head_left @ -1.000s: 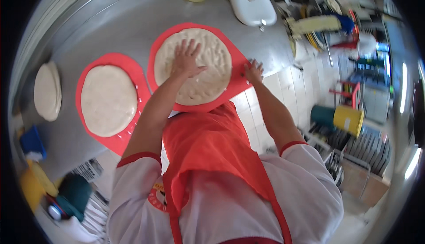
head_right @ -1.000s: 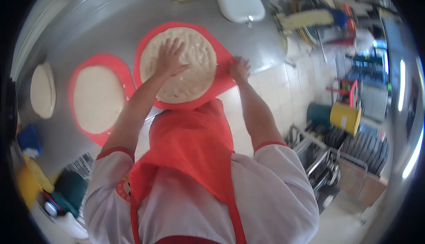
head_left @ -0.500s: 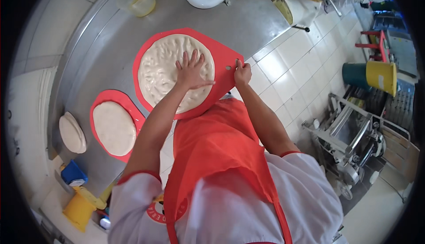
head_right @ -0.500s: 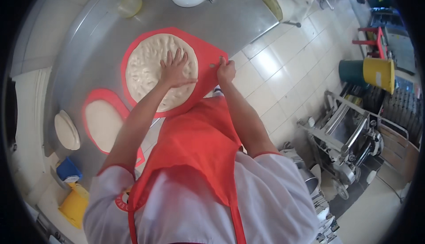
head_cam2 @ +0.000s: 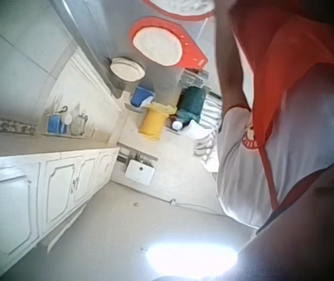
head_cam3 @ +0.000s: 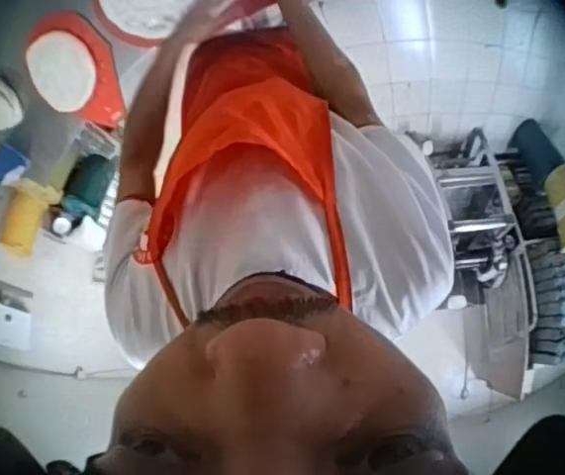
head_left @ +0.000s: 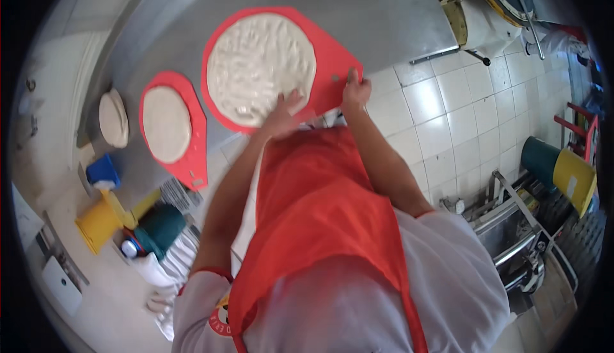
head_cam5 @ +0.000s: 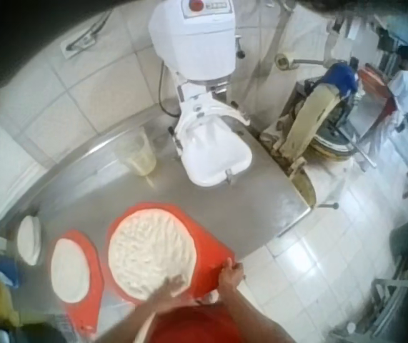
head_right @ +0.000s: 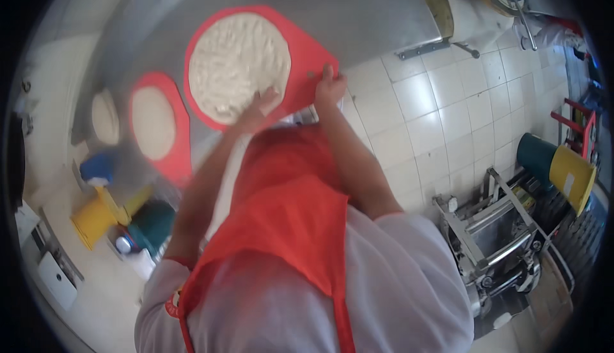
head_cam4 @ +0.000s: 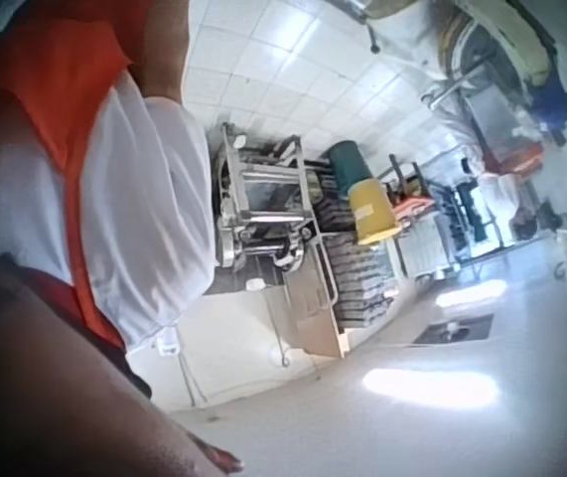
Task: The person prepares dough by pressing flat rounds onto textured mats and then operates a manual dough divider to separate a larger portion into small, uniform dough balls.
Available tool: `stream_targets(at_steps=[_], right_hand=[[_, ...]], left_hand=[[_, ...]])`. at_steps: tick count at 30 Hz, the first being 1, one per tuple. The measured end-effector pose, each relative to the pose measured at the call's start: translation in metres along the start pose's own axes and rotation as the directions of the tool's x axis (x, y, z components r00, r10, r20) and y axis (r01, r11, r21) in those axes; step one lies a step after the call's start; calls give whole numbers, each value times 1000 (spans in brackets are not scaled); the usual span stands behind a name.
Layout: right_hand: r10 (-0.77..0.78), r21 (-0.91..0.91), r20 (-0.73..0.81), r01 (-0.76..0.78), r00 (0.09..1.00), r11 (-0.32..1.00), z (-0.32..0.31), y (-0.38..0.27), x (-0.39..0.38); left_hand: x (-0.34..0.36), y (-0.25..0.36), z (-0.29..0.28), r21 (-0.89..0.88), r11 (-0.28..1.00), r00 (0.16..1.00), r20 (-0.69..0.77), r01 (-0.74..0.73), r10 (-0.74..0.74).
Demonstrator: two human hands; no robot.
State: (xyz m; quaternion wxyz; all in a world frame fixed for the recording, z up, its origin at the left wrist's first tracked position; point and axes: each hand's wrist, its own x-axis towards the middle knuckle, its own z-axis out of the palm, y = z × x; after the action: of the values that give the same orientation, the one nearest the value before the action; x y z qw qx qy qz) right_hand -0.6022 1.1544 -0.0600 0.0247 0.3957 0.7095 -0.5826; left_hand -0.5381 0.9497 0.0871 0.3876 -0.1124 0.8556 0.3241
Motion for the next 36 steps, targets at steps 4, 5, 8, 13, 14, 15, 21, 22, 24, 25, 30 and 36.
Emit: stream_targets(at_steps=[4,5,8,13,14,15,21,22,24,25,30,36], right_hand=[[94,42,1,-94,996,995,-9,-11,-12],[-9,-3,92,10,996,1000,-5,7,-12],[-311,-164,248,356,918,920,4,38,38],[-49,-204,-48,39,998,978,-89,63,42],[102,-5,184,-103,978,995,-69,32,6],[199,93,432,-263,879,960,-84,9,-23],[287,449,405,-463,868,764,-237,23,-26],[319,477,315,-440,894,761,-261,28,-21],[341,320,231,-403,911,858,-285,17,-3],[327,329,157,-361,932,872,-297,13,14],[110,483,-237,19,965,876,-473,65,121],[302,398,-618,-42,726,916,-545,4,194]], left_hand=[[-40,-62,54,502,864,950,-281,24,137],[-37,-70,43,468,884,972,-204,-7,116],[26,-113,-29,430,877,974,28,-213,223],[-5,-40,84,718,696,921,-250,-31,298],[-13,-72,51,573,818,925,-286,-45,251],[-7,-117,-2,124,981,962,-211,-150,174],[-10,-239,18,-777,626,998,-40,-61,48],[-35,-213,46,-768,625,989,140,141,-52],[-21,-167,73,-893,187,910,415,410,-11],[-1,-148,89,-937,35,929,348,346,127],[101,90,165,-972,92,776,228,216,587],[230,292,215,-951,223,844,296,216,447]])
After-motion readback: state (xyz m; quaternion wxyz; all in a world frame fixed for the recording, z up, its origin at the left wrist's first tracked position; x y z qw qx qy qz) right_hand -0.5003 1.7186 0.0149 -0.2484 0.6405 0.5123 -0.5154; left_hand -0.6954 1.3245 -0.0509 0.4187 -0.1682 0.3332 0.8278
